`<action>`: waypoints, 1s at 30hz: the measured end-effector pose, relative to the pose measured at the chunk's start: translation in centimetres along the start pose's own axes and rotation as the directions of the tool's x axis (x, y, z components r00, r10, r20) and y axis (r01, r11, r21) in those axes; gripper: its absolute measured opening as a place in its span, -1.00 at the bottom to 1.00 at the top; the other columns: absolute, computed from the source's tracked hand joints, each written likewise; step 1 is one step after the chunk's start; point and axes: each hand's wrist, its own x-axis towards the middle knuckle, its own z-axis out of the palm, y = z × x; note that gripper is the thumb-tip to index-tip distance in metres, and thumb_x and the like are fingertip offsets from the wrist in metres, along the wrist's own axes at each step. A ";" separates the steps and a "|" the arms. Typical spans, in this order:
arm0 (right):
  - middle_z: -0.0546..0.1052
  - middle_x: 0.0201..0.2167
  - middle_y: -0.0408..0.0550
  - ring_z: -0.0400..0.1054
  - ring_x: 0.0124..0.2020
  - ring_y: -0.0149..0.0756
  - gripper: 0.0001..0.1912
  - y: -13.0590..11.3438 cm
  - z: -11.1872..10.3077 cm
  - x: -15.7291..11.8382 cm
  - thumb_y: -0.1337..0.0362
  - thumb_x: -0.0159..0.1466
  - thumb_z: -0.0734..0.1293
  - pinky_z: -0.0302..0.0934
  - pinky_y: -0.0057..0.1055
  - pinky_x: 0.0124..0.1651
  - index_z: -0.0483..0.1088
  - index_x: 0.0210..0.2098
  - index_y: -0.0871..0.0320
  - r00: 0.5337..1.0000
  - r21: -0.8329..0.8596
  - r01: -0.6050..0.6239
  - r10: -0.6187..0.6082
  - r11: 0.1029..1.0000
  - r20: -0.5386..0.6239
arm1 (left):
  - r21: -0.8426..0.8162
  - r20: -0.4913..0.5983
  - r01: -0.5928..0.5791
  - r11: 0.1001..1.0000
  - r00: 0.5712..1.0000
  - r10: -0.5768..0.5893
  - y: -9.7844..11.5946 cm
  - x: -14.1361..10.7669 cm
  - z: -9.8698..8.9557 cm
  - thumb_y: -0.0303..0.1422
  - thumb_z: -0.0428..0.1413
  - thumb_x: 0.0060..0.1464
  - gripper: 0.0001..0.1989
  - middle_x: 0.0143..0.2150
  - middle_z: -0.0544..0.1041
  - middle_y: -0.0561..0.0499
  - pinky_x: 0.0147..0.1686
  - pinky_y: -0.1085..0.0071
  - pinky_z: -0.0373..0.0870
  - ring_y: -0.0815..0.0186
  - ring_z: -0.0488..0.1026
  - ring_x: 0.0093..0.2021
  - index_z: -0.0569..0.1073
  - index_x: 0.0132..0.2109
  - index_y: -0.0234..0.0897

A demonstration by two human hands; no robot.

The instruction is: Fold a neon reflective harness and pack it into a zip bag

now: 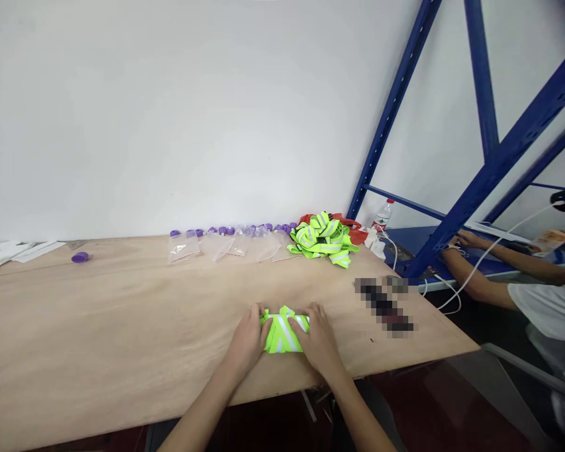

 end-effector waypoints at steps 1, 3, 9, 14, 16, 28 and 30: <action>0.51 0.04 0.22 0.33 0.16 0.10 -0.58 -0.3 0.0 -0.1 -0.07 0.26 0.26 0.21 -0.06 0.16 0.45 -0.18 0.15 1.000 0.082 0.009 -0.010 0.997 0.008 | -0.028 -0.021 -0.005 1.000 1.000 0.005 0.1 -0.1 0.5 -0.31 -0.10 0.31 -0.85 -0.16 0.48 -0.14 -0.17 0.22 0.41 0.13 0.46 -0.17 0.30 -0.07 -0.24; 0.57 -0.22 0.04 0.45 -0.13 -0.06 -0.67 -0.9 -0.1 -0.3 -0.05 0.26 0.26 0.32 -0.19 -0.06 0.39 -0.29 0.10 1.000 0.237 -0.016 0.010 0.971 0.027 | -0.027 -0.072 -0.034 0.999 0.997 0.032 0.5 -0.3 1.3 -0.36 -0.13 0.31 -0.80 -0.14 0.47 -0.15 -0.15 0.20 0.41 0.11 0.45 -0.13 0.31 0.00 -0.25; 0.57 -0.21 -0.01 0.46 -0.18 -0.13 -0.59 -2.1 -0.1 -0.6 0.08 0.10 0.42 0.36 -0.26 -0.11 0.38 -0.12 0.13 0.998 0.630 -0.058 0.061 0.774 0.017 | 0.002 -0.098 -0.138 0.990 0.986 0.138 1.9 -0.4 1.9 -0.37 -0.13 0.32 -0.75 -0.14 0.47 -0.13 -0.14 0.21 0.40 0.12 0.45 -0.11 0.45 -0.13 -0.19; 0.56 0.05 0.08 0.42 0.08 0.00 -0.45 -2.1 -0.8 -0.8 0.16 0.03 0.50 0.29 -0.11 0.14 0.49 0.02 0.13 0.983 0.707 -0.100 -0.043 0.700 0.181 | -0.169 -0.141 -0.169 0.971 0.979 0.146 2.8 -0.4 1.0 -0.32 -0.02 0.32 -0.83 -0.13 0.56 -0.05 -0.09 0.25 0.41 0.18 0.50 -0.10 0.45 -0.07 -0.17; 0.53 0.11 0.06 0.38 0.15 0.02 -0.39 -2.1 -1.3 -0.8 0.16 0.03 0.52 0.25 -0.07 0.20 0.48 0.08 0.11 0.962 0.738 -0.132 -0.093 0.661 0.255 | -0.252 -0.140 -0.170 0.953 0.980 0.138 3.0 -0.3 0.7 -0.34 0.01 0.30 -0.83 -0.11 0.59 -0.03 -0.05 0.26 0.41 0.20 0.52 -0.08 0.43 -0.02 -0.17; 0.59 0.02 0.04 0.43 0.06 0.03 -0.49 -1.6 -2.0 -0.5 0.11 0.06 0.51 0.27 -0.07 0.14 0.57 -0.02 0.14 0.924 0.751 -0.203 -0.132 0.628 0.360 | -0.328 -0.163 -0.129 0.936 0.984 0.079 3.5 0.4 0.8 -0.31 -0.03 0.31 -0.65 0.10 0.49 -0.17 0.13 0.17 0.33 0.14 0.44 0.12 0.27 0.20 -0.23; 0.62 -0.04 0.03 0.46 -0.01 0.00 -0.54 -1.4 -1.8 -0.5 0.12 0.06 0.50 0.31 -0.10 0.06 0.60 -0.06 0.13 0.930 0.760 -0.231 -0.092 0.608 0.357 | -0.403 -0.162 -0.107 0.909 0.986 0.044 3.4 0.7 0.9 -0.27 -0.03 0.32 -0.67 0.11 0.48 -0.16 0.14 0.18 0.31 0.14 0.42 0.14 0.30 0.17 -0.23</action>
